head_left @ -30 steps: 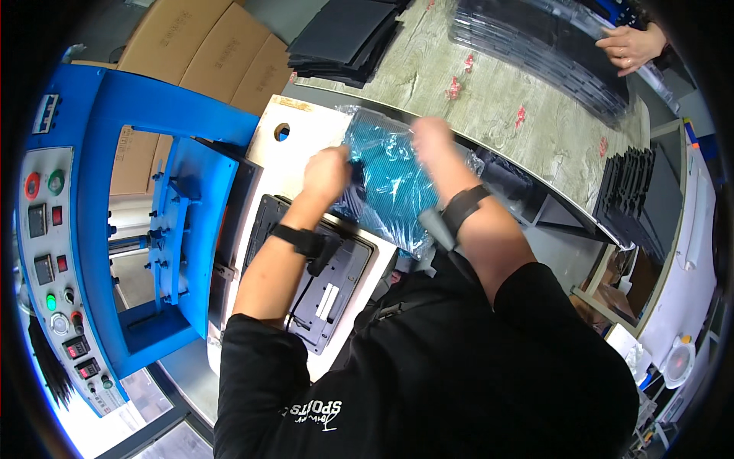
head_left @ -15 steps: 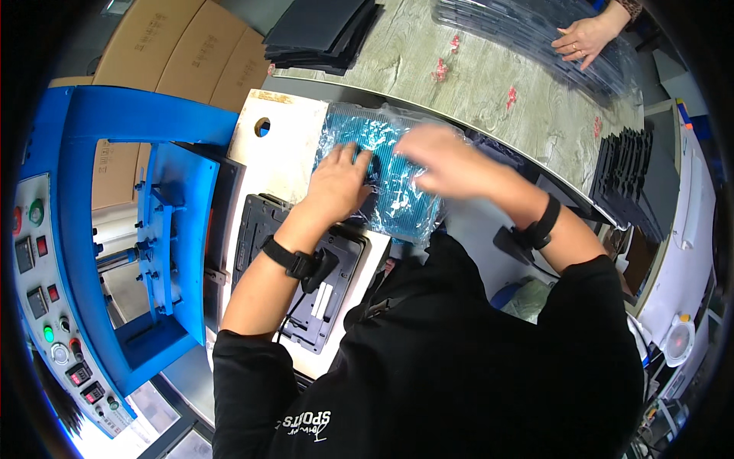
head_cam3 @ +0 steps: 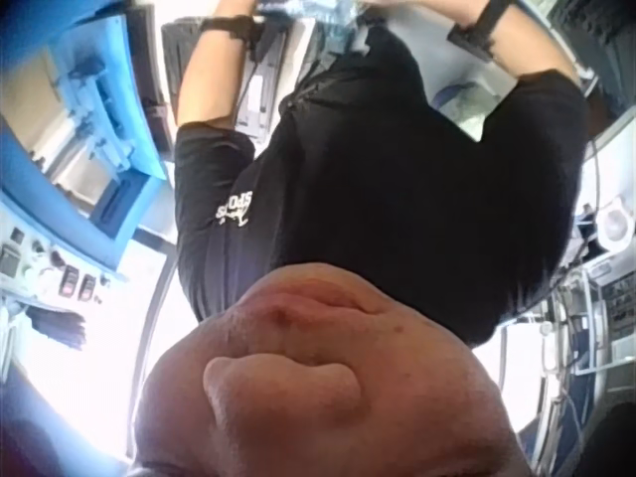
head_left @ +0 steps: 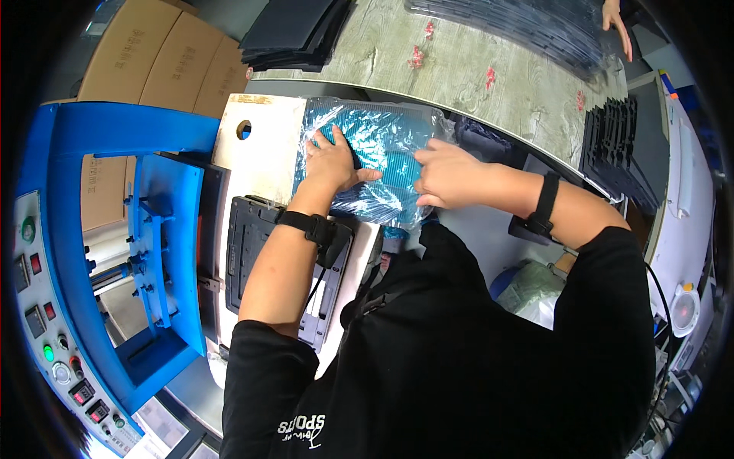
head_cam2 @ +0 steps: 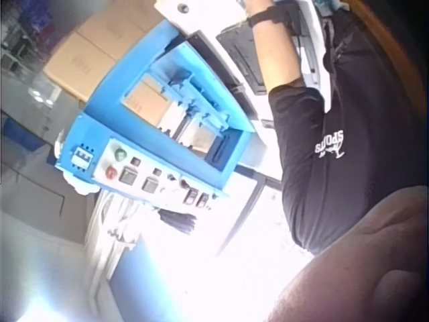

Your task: The recorder processes plastic casing components using blue film and an industrial press.

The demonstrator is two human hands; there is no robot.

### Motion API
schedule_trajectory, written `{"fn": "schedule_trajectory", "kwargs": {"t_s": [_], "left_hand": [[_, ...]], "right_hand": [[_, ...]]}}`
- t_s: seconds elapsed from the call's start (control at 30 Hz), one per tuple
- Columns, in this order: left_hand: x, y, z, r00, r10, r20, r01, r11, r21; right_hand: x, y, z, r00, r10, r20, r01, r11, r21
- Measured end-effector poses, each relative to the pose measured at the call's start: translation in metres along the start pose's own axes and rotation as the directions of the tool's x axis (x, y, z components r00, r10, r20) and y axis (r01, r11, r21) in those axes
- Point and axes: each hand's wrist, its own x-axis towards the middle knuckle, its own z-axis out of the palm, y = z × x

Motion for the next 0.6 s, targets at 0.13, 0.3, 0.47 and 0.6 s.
{"fn": "schedule_trajectory", "kwargs": {"t_s": [0.13,0.3,0.47,0.6], "left_hand": [[0.002,0.0,0.004,0.999,-0.034,0.006,0.034,0.999,0.005],[0.0,-0.003,0.005,1.0,-0.006,-0.013,0.006,1.0,0.027],[0.005,-0.013,0.008,0.999,0.043,-0.03,-0.042,0.999,0.034],[0.008,-0.009,0.004,0.996,0.05,-0.076,-0.049,0.999,0.017]], "right_hand": [[-0.04,-0.021,0.027,0.986,0.098,-0.134,-0.098,0.995,0.004],[-0.083,-0.037,0.057,0.926,0.216,-0.31,-0.158,0.966,0.203],[-0.136,-0.077,0.125,0.801,0.496,-0.335,-0.395,0.859,0.326],[-0.144,-0.096,0.141,0.738,0.673,-0.057,-0.555,0.653,0.515]]}}
